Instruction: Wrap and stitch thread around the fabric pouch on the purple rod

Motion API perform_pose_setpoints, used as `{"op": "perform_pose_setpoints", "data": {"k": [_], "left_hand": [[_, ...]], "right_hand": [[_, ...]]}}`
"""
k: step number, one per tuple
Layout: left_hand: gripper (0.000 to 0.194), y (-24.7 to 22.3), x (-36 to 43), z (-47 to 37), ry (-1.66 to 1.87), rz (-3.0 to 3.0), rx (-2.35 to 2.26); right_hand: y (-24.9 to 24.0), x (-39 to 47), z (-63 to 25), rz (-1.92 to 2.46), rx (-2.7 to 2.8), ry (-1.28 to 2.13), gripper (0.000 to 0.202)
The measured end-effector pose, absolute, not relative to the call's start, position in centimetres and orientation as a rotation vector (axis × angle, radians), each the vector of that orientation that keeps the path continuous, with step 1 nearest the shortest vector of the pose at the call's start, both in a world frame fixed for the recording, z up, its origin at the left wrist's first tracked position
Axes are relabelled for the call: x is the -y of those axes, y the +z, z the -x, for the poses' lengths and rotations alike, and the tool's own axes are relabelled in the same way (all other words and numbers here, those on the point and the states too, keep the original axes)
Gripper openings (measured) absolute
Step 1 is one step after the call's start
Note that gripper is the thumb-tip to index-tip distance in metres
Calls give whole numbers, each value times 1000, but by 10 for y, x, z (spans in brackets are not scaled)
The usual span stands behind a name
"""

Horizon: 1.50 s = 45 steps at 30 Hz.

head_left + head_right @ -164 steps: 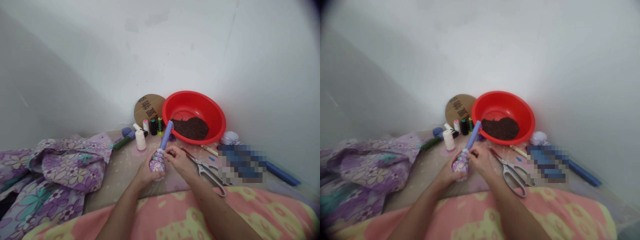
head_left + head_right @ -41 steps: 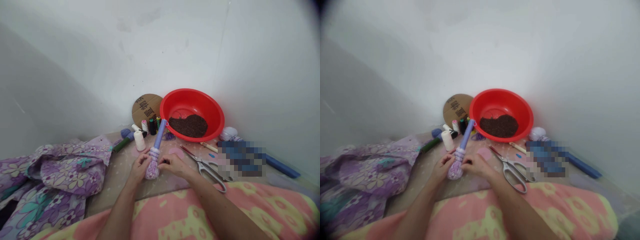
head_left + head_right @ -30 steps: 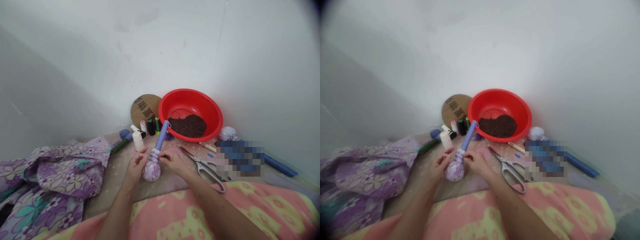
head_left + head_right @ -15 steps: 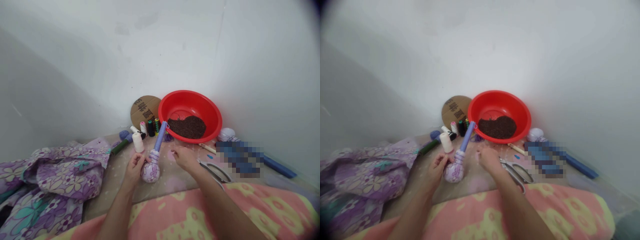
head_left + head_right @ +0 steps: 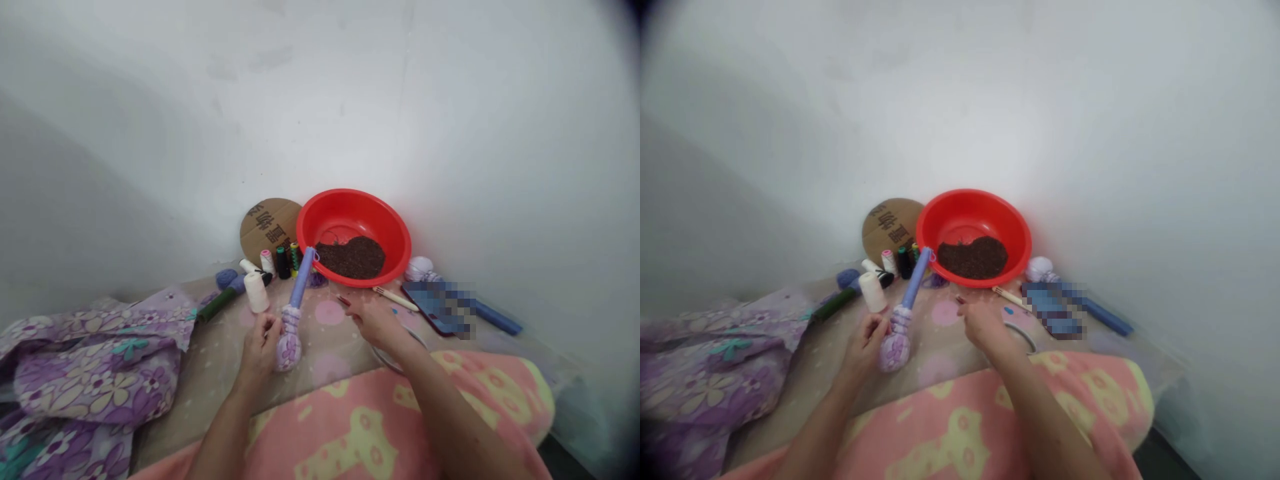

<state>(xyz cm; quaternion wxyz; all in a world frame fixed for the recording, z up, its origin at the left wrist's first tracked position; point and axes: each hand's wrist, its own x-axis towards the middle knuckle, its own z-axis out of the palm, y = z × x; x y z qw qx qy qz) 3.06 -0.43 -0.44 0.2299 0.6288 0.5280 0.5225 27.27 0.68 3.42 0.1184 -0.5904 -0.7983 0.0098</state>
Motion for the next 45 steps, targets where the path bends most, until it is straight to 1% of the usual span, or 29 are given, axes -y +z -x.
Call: {"op": "perform_pose_setpoints", "data": {"k": [7,10,12,15,21,25,29,32,37,42,45], "left_hand": [[23,-11,8,-38,1427,-2011,-1648],[22,-10,12,-40,1425,-2144,-1724],[21,-8,14,-41,1432,-2192,-1755],[21,-8,15,-42,1467,-2200,-1750],[19,-9,14,-42,1516,-2170,-1658],[20,-9,15,-42,1508,-2073,-1671],[22,-8,14,-40,1513,-2013,-1721],[22,-8,12,-37,1554,-1953,-1698],[20,-6,9,-34,1623,-1874,-1592],[19,-4,8,-33,1658,-1800,-1556],[21,-2,8,-34,1671,-1707,-1489]], "right_hand": [[15,19,-293,1758,2332,-38,32],[8,26,-306,1940,2250,-47,29],[3,27,-313,2060,2198,6,35],[-3,25,-318,2093,2178,42,40],[-1,20,-314,2108,2141,52,36],[6,24,-309,2086,2100,38,43],[10,30,-312,2066,2130,28,34],[10,36,-320,1995,2094,34,34],[11,51,-326,1816,2059,239,43],[10,60,-311,1732,2125,368,41],[9,63,-299,1710,2176,392,41]]}}
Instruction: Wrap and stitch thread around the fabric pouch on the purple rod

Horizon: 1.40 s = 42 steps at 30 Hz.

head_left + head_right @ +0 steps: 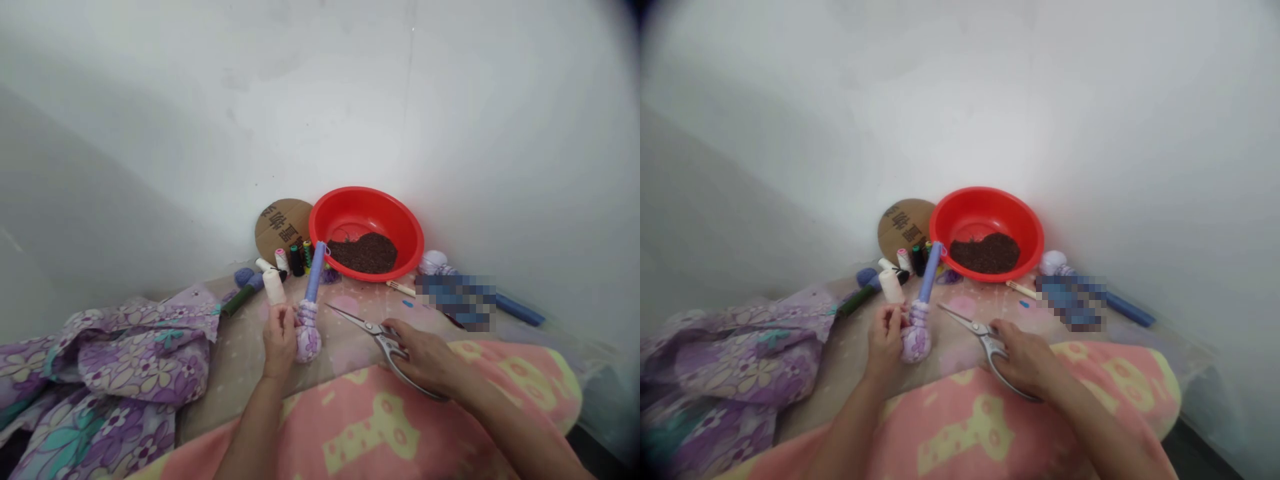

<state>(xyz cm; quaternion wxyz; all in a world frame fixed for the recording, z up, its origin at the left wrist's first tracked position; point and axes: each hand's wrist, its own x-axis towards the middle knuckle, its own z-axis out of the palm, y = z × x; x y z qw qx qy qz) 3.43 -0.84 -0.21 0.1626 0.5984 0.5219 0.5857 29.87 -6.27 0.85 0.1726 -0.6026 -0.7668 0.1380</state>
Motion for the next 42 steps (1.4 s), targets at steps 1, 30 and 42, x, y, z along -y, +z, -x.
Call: {"op": "perform_pose_setpoints", "data": {"k": [1,30,42], "left_hand": [[21,-1,9,-35,1680,-1669,-1448],[23,7,12,-35,1798,-1514,-1332],[25,9,12,-34,1817,-1430,-1259]], "right_hand": [[8,63,-295,1701,2193,386,42],[3,50,-261,1606,2390,123,43],[0,42,-270,1586,2354,88,42]]}}
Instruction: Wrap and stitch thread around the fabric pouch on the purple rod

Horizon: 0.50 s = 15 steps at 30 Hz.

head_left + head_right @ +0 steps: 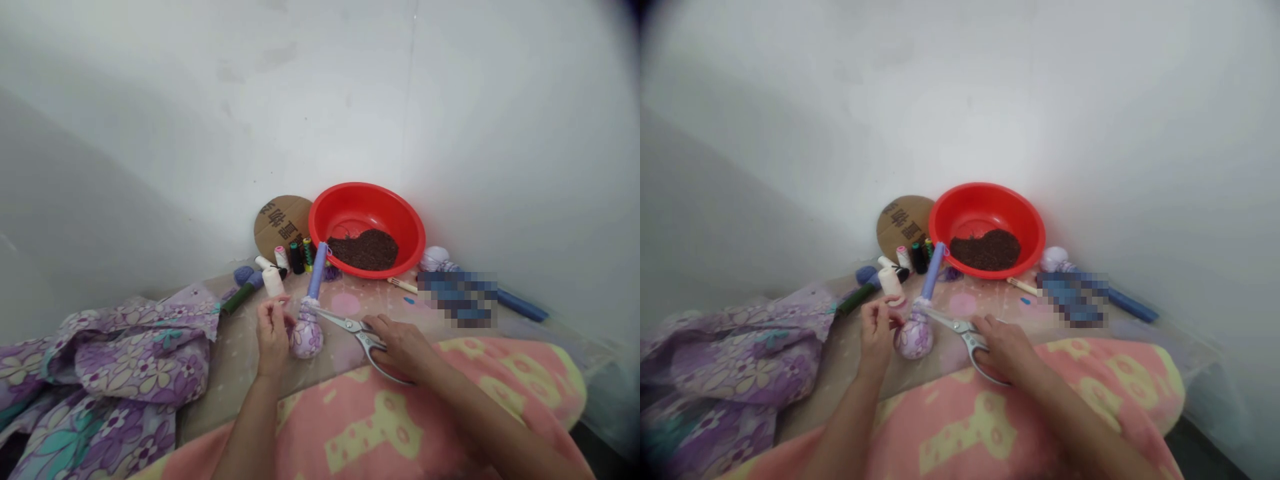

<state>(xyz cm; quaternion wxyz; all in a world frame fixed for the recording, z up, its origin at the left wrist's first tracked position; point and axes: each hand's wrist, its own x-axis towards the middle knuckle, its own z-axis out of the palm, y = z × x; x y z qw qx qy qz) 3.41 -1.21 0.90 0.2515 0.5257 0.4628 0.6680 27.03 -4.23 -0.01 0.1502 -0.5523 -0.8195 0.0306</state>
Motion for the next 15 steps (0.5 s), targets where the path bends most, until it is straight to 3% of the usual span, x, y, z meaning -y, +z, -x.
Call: {"op": "perform_pose_setpoints", "data": {"k": [7,15], "left_hand": [[23,8,13,-35,1795,-1463,-1263],[23,3,10,-36,1824,-1458,-1292]], "right_hand": [[3,15,-293,1760,2170,140,32],[4,-23,-294,1696,2141,100,41]]}}
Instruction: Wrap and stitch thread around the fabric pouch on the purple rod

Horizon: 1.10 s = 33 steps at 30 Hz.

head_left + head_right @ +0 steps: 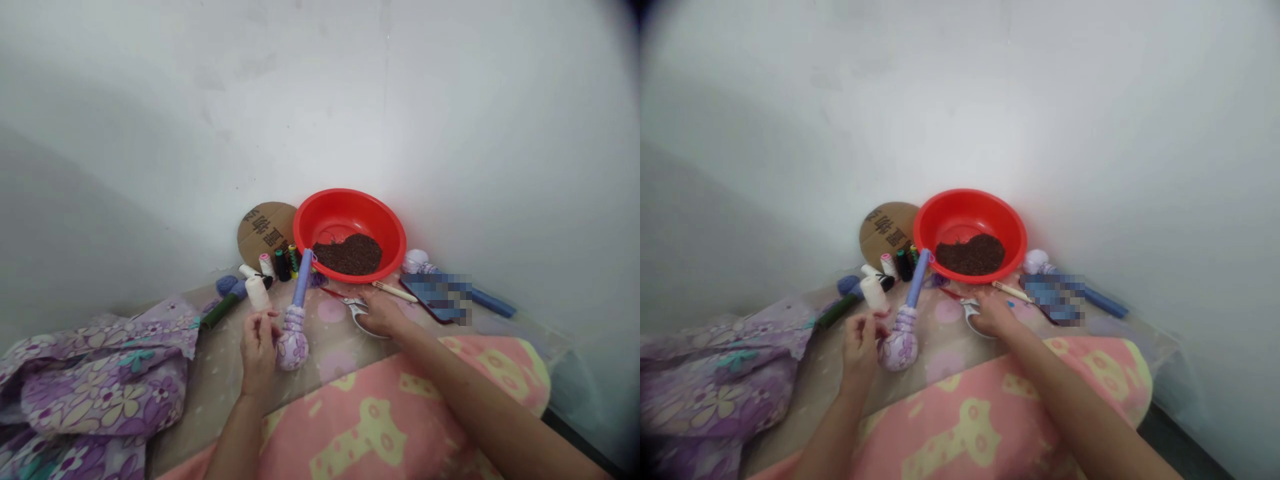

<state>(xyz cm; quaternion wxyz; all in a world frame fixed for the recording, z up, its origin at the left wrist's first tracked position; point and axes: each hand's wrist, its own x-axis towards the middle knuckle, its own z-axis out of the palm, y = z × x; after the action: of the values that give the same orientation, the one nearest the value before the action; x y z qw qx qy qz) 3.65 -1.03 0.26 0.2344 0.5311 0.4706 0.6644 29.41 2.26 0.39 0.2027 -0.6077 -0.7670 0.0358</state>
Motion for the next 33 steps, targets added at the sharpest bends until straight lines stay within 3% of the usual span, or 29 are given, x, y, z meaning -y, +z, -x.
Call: {"op": "perform_pose_setpoints", "data": {"k": [5,14,21,33], "left_hand": [[26,1,9,-37,1825,-1465,-1311],[24,3,14,-38,1758,-1467,-1323],[21,6,17,-41,1776,-1527,-1323],[23,7,23,-45,1578,-1522,-1245]], "right_hand": [[0,-45,-288,1758,2236,52,35],[-20,-63,-280,1947,2119,-56,43],[-12,-49,-270,1773,2056,-206,33],[16,-17,-220,979,1634,1070,24]]}}
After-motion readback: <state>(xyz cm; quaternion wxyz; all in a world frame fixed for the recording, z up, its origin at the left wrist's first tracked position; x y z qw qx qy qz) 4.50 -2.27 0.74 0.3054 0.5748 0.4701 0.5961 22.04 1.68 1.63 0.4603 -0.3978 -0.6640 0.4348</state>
